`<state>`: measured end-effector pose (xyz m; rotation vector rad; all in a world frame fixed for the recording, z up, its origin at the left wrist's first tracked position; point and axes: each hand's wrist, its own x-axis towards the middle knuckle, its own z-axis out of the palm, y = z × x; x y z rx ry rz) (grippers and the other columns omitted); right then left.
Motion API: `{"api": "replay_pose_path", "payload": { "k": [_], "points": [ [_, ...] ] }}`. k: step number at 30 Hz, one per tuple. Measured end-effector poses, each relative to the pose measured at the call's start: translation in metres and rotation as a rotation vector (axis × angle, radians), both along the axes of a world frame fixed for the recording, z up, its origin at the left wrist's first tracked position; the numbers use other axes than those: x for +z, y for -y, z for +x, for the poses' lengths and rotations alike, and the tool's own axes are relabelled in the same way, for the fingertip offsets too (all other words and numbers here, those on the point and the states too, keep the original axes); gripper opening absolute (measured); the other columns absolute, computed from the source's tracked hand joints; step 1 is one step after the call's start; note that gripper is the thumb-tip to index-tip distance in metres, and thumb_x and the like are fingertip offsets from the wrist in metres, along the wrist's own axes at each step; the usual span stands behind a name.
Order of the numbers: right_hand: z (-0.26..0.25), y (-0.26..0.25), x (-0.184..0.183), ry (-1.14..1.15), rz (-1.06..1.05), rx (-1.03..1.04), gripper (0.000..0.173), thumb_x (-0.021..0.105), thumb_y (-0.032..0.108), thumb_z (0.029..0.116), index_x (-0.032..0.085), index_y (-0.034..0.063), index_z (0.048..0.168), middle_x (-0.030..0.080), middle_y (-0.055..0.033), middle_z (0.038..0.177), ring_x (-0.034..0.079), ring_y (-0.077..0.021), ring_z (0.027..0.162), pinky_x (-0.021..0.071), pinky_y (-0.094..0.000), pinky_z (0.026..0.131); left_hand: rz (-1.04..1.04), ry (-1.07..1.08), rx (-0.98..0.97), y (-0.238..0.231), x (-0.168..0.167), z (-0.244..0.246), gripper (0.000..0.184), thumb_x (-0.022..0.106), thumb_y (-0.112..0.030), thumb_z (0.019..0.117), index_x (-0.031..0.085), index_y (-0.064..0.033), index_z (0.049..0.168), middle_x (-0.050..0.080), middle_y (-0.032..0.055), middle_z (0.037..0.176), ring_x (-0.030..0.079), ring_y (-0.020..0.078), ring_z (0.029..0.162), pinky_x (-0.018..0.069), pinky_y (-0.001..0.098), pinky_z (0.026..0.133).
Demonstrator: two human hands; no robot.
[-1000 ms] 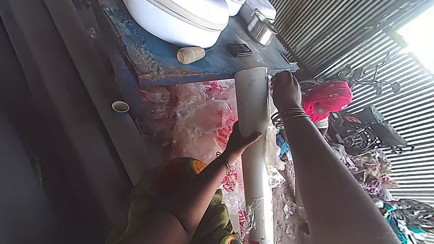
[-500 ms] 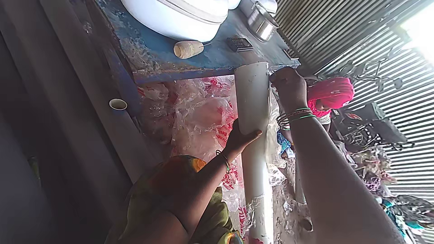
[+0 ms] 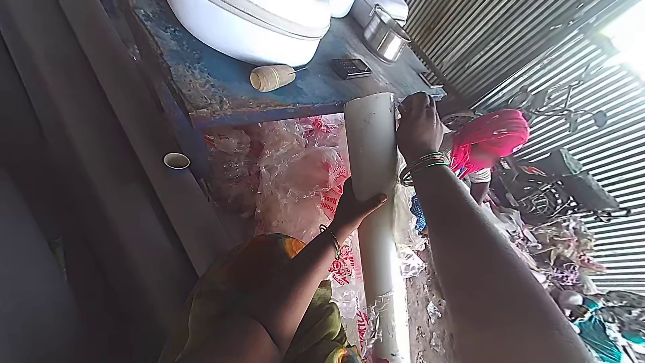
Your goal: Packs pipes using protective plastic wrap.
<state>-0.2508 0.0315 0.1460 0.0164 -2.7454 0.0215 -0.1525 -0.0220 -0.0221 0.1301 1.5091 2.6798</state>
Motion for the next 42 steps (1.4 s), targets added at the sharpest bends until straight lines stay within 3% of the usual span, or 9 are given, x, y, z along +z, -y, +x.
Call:
{"api": "replay_pose_path", "payload": {
  "k": [2,6,12,17,22,26,31,36,42],
  "points": [
    [-0.002,-0.007,0.000,-0.001,-0.166,0.081,0.032,0.041,0.018,0.1096,0.058,-0.0013,0.129,0.063,-0.0232,0.130,0.063,-0.0373,0.118,0.0469,-0.0583,0.097,0.003,-0.001,-0.006,0.000,-0.001,-0.001,0.084,0.079,-0.025,0.0873,0.030,-0.0039,0.152,0.062,0.0199,0.127,0.064,0.0223,0.109,0.0537,0.0409,0.095],
    [-0.002,-0.028,0.005,-0.048,-0.528,0.297,0.041,0.031,0.022,0.1114,0.060,-0.0025,0.128,0.068,-0.0110,0.105,0.065,-0.0132,0.087,0.0523,-0.0311,0.077,0.022,-0.009,-0.009,0.000,-0.002,0.000,0.082,0.078,-0.023,0.0880,0.030,-0.0039,0.152,0.062,0.0189,0.126,0.064,0.0211,0.108,0.0541,0.0396,0.094],
    [0.012,-0.031,0.016,0.066,-0.209,0.418,0.036,0.059,0.021,0.1025,0.061,-0.0023,0.130,0.063,-0.0231,0.126,0.064,-0.0277,0.109,0.0492,-0.0417,0.096,0.024,-0.006,-0.015,0.001,0.000,0.001,0.082,0.078,-0.024,0.0872,0.031,-0.0046,0.151,0.062,0.0176,0.124,0.064,0.0200,0.107,0.0544,0.0394,0.092],
    [0.012,-0.019,0.013,0.100,-0.317,0.351,0.026,0.057,0.014,0.1030,0.062,-0.0031,0.122,0.065,-0.0198,0.120,0.064,-0.0210,0.104,0.0495,-0.0374,0.093,0.025,0.007,-0.012,0.001,0.001,0.003,0.082,0.077,-0.023,0.0882,0.030,-0.0049,0.153,0.061,0.0189,0.128,0.063,0.0216,0.110,0.0532,0.0404,0.094],
    [0.012,-0.009,0.017,0.098,-0.115,0.250,0.032,0.047,0.020,0.1078,0.061,-0.0036,0.124,0.061,-0.0242,0.130,0.059,-0.0355,0.121,0.0437,-0.0551,0.101,0.007,-0.003,-0.017,0.001,0.001,0.003,0.080,0.077,-0.027,0.0895,0.031,-0.0059,0.152,0.062,0.0177,0.125,0.065,0.0206,0.107,0.0544,0.0403,0.092],
    [0.006,-0.004,0.016,-0.015,0.033,0.130,0.036,0.037,0.021,0.1094,0.057,-0.0043,0.126,0.059,-0.0281,0.133,0.059,-0.0440,0.123,0.0455,-0.0627,0.095,-0.006,-0.004,-0.011,0.001,0.001,0.003,0.080,0.076,-0.028,0.0894,0.031,-0.0061,0.152,0.062,0.0177,0.125,0.064,0.0206,0.107,0.0540,0.0404,0.092],
    [-0.007,-0.009,0.013,-0.025,-0.223,0.159,0.031,0.044,0.020,0.1074,0.059,0.0007,0.125,0.063,-0.0212,0.127,0.064,-0.0331,0.112,0.0477,-0.0565,0.094,0.014,-0.007,-0.010,0.000,-0.002,-0.001,0.082,0.078,-0.025,0.0877,0.031,-0.0047,0.152,0.062,0.0189,0.125,0.065,0.0216,0.108,0.0543,0.0404,0.093],
    [-0.007,-0.019,0.019,-0.010,-0.514,0.277,0.044,0.030,0.028,0.1124,0.062,0.0004,0.124,0.069,-0.0071,0.102,0.065,-0.0095,0.083,0.0522,-0.0282,0.075,0.015,0.007,-0.026,0.000,-0.001,-0.001,0.083,0.079,-0.024,0.0870,0.030,-0.0051,0.152,0.063,0.0184,0.124,0.065,0.0212,0.108,0.0543,0.0409,0.094],
    [-0.001,-0.010,0.026,0.164,-0.299,0.165,0.060,0.040,0.051,0.1079,0.062,-0.0043,0.114,0.065,-0.0181,0.107,0.064,-0.0234,0.093,0.0490,-0.0454,0.085,0.018,0.005,-0.024,0.001,0.000,0.000,0.082,0.079,-0.023,0.0871,0.031,-0.0051,0.151,0.063,0.0178,0.122,0.065,0.0204,0.106,0.0548,0.0395,0.092]
  ]
}}
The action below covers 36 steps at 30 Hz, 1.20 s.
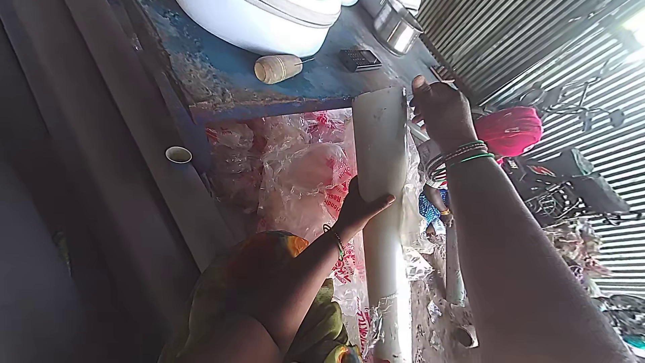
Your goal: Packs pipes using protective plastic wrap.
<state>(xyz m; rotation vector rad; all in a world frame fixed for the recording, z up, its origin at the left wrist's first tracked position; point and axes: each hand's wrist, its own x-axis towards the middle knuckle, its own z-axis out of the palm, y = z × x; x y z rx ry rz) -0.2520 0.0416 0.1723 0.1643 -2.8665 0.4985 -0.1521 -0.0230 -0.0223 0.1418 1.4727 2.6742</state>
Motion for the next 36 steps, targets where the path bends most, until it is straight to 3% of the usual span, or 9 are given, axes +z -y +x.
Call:
{"api": "replay_pose_path", "payload": {
  "k": [2,8,15,21,24,26,30,32,36],
  "points": [
    [-0.002,0.008,0.001,0.051,0.019,-0.012,0.057,0.044,0.048,0.1076,0.061,-0.0048,0.118,0.065,-0.0206,0.107,0.063,-0.0266,0.093,0.0480,-0.0490,0.085,0.000,-0.002,-0.001,0.001,0.001,0.001,0.081,0.079,-0.022,0.0879,0.031,-0.0054,0.151,0.064,0.0177,0.123,0.066,0.0198,0.105,0.0549,0.0392,0.092],
    [-0.006,0.016,0.000,0.083,-0.162,-0.001,0.028,0.046,0.025,0.1096,0.060,0.0017,0.101,0.053,0.0008,0.080,0.050,-0.0017,0.065,0.0434,-0.0203,0.064,0.004,-0.011,0.007,0.000,0.000,0.001,0.081,0.078,-0.024,0.0880,0.031,-0.0047,0.152,0.062,0.0181,0.125,0.064,0.0204,0.108,0.0537,0.0397,0.093],
    [-0.009,0.012,-0.021,-0.092,-0.190,-0.096,0.032,0.051,0.024,0.1047,0.066,-0.0038,0.106,0.066,-0.0137,0.095,0.060,-0.0184,0.085,0.0475,-0.0422,0.082,0.021,-0.004,0.008,-0.002,-0.004,-0.003,0.085,0.081,-0.025,0.0851,0.032,-0.0056,0.152,0.062,0.0183,0.125,0.064,0.0212,0.109,0.0540,0.0409,0.094],
    [-0.011,0.007,-0.026,-0.119,-0.206,-0.131,0.030,0.052,0.024,0.1048,0.067,-0.0014,0.106,0.063,-0.0051,0.084,0.055,-0.0084,0.071,0.0472,-0.0313,0.071,0.016,-0.008,0.010,0.000,-0.002,-0.003,0.085,0.082,-0.023,0.0839,0.033,-0.0048,0.151,0.063,0.0183,0.123,0.065,0.0209,0.107,0.0546,0.0396,0.093],
    [-0.013,0.000,-0.027,-0.120,-0.176,-0.125,0.032,0.052,0.025,0.1048,0.066,-0.0030,0.105,0.062,-0.0049,0.083,0.055,-0.0085,0.069,0.0475,-0.0316,0.071,-0.008,0.013,-0.007,0.001,0.000,-0.003,0.087,0.083,-0.023,0.0837,0.031,-0.0055,0.152,0.064,0.0189,0.122,0.065,0.0220,0.107,0.0543,0.0410,0.093],
    [-0.014,-0.007,-0.027,-0.112,-0.081,-0.148,0.036,0.051,0.028,0.1055,0.066,-0.0047,0.109,0.065,-0.0117,0.090,0.059,-0.0175,0.078,0.0480,-0.0403,0.078,-0.010,0.022,-0.018,0.002,0.000,-0.004,0.089,0.083,-0.023,0.0834,0.030,-0.0057,0.153,0.064,0.0199,0.122,0.066,0.0239,0.107,0.0546,0.0430,0.093],
    [-0.013,-0.040,-0.028,-0.040,0.130,-0.270,0.046,0.047,0.030,0.1070,0.063,-0.0116,0.116,0.064,-0.0342,0.115,0.061,-0.0485,0.113,0.0423,-0.0669,0.096,0.014,0.007,-0.022,0.002,-0.001,-0.003,0.086,0.082,-0.020,0.0849,0.031,-0.0045,0.152,0.064,0.0201,0.122,0.065,0.0229,0.107,0.0545,0.0416,0.094],
    [-0.012,-0.073,-0.033,-0.046,0.053,-0.352,0.046,0.044,0.028,0.1084,0.061,-0.0135,0.119,0.064,-0.0346,0.117,0.062,-0.0468,0.111,0.0435,-0.0641,0.096,0.020,0.009,-0.026,0.002,-0.001,-0.003,0.085,0.082,-0.021,0.0849,0.032,-0.0046,0.152,0.064,0.0193,0.121,0.065,0.0222,0.107,0.0546,0.0411,0.093],
    [0.009,-0.104,-0.035,-0.031,-0.208,-0.327,0.056,0.032,0.041,0.1119,0.059,-0.0040,0.131,0.066,-0.0220,0.117,0.067,-0.0269,0.097,0.0516,-0.0463,0.088,0.017,0.012,-0.022,0.001,-0.002,-0.003,0.086,0.081,-0.023,0.0859,0.030,-0.0055,0.153,0.062,0.0195,0.126,0.064,0.0227,0.110,0.0537,0.0422,0.095]
  ]
}}
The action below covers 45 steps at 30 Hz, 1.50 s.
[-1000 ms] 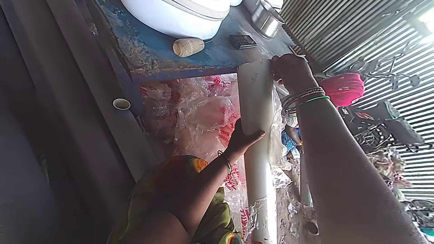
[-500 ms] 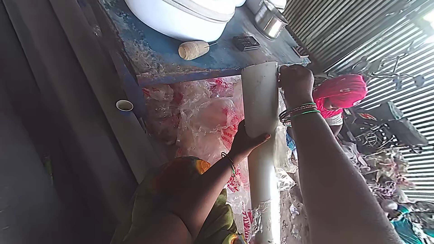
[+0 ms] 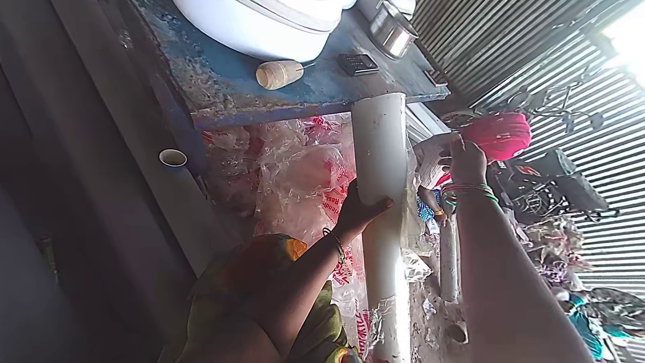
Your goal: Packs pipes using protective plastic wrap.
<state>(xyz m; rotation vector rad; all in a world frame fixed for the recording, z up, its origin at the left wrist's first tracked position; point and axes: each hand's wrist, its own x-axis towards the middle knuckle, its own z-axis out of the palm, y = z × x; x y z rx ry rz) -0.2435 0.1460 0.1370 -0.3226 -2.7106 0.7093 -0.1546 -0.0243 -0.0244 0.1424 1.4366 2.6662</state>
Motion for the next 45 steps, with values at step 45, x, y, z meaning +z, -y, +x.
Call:
{"api": "replay_pose_path", "payload": {
  "k": [45],
  "points": [
    [0.057,0.033,-0.031,0.131,-0.185,0.325,0.051,0.035,0.039,0.1113,0.055,0.0017,0.140,0.062,-0.0203,0.132,0.059,-0.0257,0.121,0.0436,-0.0485,0.104,0.104,-0.038,0.004,0.000,-0.015,0.001,0.074,0.066,-0.015,0.0921,0.025,-0.0055,0.154,0.056,0.0111,0.130,0.060,0.0098,0.109,0.0521,0.0288,0.093]
  ]
}}
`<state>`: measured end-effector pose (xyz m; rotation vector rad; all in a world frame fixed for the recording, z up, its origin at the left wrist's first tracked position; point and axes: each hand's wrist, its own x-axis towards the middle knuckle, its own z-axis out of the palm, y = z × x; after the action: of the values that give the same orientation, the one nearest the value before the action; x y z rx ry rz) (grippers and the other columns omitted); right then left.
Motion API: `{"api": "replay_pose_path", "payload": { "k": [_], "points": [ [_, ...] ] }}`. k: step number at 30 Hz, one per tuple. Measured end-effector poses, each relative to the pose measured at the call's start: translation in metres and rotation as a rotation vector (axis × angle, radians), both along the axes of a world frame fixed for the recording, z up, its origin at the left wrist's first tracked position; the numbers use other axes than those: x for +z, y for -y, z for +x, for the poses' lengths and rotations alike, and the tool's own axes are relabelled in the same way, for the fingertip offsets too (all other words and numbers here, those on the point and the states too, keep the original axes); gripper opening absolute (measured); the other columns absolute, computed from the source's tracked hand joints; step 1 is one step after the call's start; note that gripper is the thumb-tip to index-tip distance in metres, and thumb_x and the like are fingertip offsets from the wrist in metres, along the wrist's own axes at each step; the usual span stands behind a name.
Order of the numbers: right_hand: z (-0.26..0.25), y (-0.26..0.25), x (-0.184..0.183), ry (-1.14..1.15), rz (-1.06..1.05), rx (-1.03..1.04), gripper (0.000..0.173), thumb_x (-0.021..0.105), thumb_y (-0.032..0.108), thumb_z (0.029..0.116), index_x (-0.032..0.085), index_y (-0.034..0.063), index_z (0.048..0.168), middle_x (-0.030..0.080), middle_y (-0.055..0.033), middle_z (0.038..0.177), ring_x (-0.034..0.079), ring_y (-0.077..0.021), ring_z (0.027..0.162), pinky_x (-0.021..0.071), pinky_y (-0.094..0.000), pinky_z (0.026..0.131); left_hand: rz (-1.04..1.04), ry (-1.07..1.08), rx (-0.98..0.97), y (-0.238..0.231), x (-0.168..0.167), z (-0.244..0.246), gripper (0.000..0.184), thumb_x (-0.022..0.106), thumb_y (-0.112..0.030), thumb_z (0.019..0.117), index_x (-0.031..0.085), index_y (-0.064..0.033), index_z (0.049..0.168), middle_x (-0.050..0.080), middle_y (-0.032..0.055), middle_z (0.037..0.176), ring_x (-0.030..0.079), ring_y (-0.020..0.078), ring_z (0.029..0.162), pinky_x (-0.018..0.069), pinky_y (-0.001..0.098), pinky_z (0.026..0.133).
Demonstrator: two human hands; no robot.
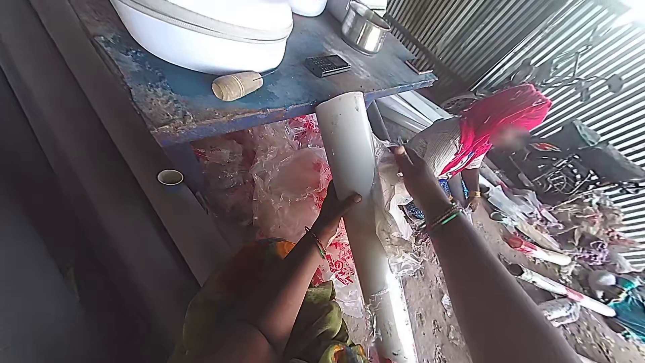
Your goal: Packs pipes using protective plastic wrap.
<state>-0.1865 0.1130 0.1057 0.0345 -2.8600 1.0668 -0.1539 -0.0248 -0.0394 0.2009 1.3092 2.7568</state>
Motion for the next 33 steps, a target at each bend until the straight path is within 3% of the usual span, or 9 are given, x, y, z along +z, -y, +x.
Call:
{"api": "replay_pose_path", "payload": {
  "k": [6,9,16,18,21,24,27,30,33],
  "points": [
    [0.046,0.015,0.024,-0.230,0.117,0.083,0.045,0.040,0.032,0.1102,0.060,0.0001,0.134,0.064,-0.0178,0.130,0.060,-0.0193,0.121,0.0446,-0.0448,0.105,0.125,-0.043,-0.028,-0.002,0.011,0.013,0.080,0.073,-0.018,0.0841,0.027,-0.0055,0.149,0.059,0.0020,0.119,0.062,0.0030,0.102,0.0540,0.0237,0.090],
    [0.058,0.008,0.039,-0.338,0.036,0.071,0.050,0.039,0.040,0.1094,0.057,0.0008,0.136,0.064,-0.0138,0.131,0.062,-0.0132,0.118,0.0494,-0.0341,0.102,0.222,-0.054,-0.097,-0.004,0.018,0.025,0.080,0.079,-0.029,0.0791,0.033,-0.0082,0.141,0.062,-0.0061,0.108,0.064,-0.0005,0.096,0.0554,0.0215,0.088],
    [0.099,-0.017,0.061,-0.285,-0.007,0.018,0.055,0.034,0.045,0.1096,0.054,0.0039,0.140,0.063,-0.0108,0.130,0.063,-0.0123,0.111,0.0532,-0.0319,0.093,0.378,-0.125,-0.150,-0.011,0.031,0.042,0.094,0.090,-0.060,0.0625,0.043,-0.0158,0.131,0.069,-0.0121,0.097,0.068,-0.0021,0.089,0.0580,0.0194,0.082],
    [0.113,-0.024,0.056,-0.212,0.033,0.068,0.065,0.034,0.052,0.1071,0.051,0.0021,0.145,0.061,-0.0154,0.137,0.062,-0.0193,0.121,0.0519,-0.0386,0.101,0.382,-0.150,-0.131,-0.013,0.030,0.041,0.098,0.090,-0.064,0.0588,0.045,-0.0159,0.131,0.071,-0.0120,0.097,0.069,-0.0013,0.088,0.0591,0.0202,0.081],
    [0.153,-0.039,0.035,-0.097,0.005,0.062,0.081,0.032,0.066,0.1008,0.041,0.0043,0.153,0.051,-0.0120,0.151,0.055,-0.0163,0.133,0.0495,-0.0373,0.106,0.309,-0.139,-0.093,-0.008,0.024,0.040,0.093,0.086,-0.063,0.0661,0.041,-0.0157,0.133,0.069,-0.0123,0.099,0.068,-0.0014,0.089,0.0583,0.0209,0.081],
    [0.203,-0.077,-0.018,-0.029,-0.228,-0.140,0.082,0.035,0.066,0.1004,0.040,0.0026,0.152,0.056,-0.0106,0.147,0.057,-0.0169,0.131,0.0516,-0.0383,0.104,0.203,-0.098,-0.033,0.002,0.017,0.041,0.080,0.072,-0.060,0.0819,0.038,-0.0131,0.138,0.066,-0.0091,0.104,0.066,0.0000,0.094,0.0577,0.0234,0.084],
    [0.264,-0.110,-0.078,0.133,-0.444,-0.561,0.061,0.028,0.046,0.1102,0.042,0.0046,0.152,0.054,-0.0145,0.149,0.053,-0.0266,0.136,0.0464,-0.0480,0.106,0.120,-0.047,0.106,0.006,0.016,0.049,0.076,0.054,-0.072,0.0917,0.042,-0.0137,0.139,0.066,-0.0057,0.114,0.065,0.0023,0.102,0.0574,0.0275,0.089],
    [0.331,-0.150,-0.141,0.217,-0.539,-1.024,0.061,0.027,0.046,0.1120,0.043,0.0024,0.152,0.047,-0.0201,0.154,0.042,-0.0354,0.144,0.0347,-0.0581,0.111,0.073,-0.110,0.244,0.003,0.018,0.058,0.055,0.028,-0.049,0.1099,0.031,-0.0127,0.151,0.057,-0.0022,0.134,0.058,0.0037,0.121,0.0517,0.0286,0.103],
    [0.400,-0.187,-0.197,0.306,-0.379,-1.411,0.063,0.031,0.042,0.1125,0.052,-0.0092,0.141,0.048,-0.0332,0.148,0.043,-0.0449,0.141,0.0331,-0.0598,0.112,0.118,-0.219,0.284,0.005,0.015,0.052,0.052,0.013,-0.039,0.1127,0.027,-0.0109,0.154,0.051,0.0034,0.145,0.053,0.0115,0.132,0.0456,0.0347,0.111]
  ]
}}
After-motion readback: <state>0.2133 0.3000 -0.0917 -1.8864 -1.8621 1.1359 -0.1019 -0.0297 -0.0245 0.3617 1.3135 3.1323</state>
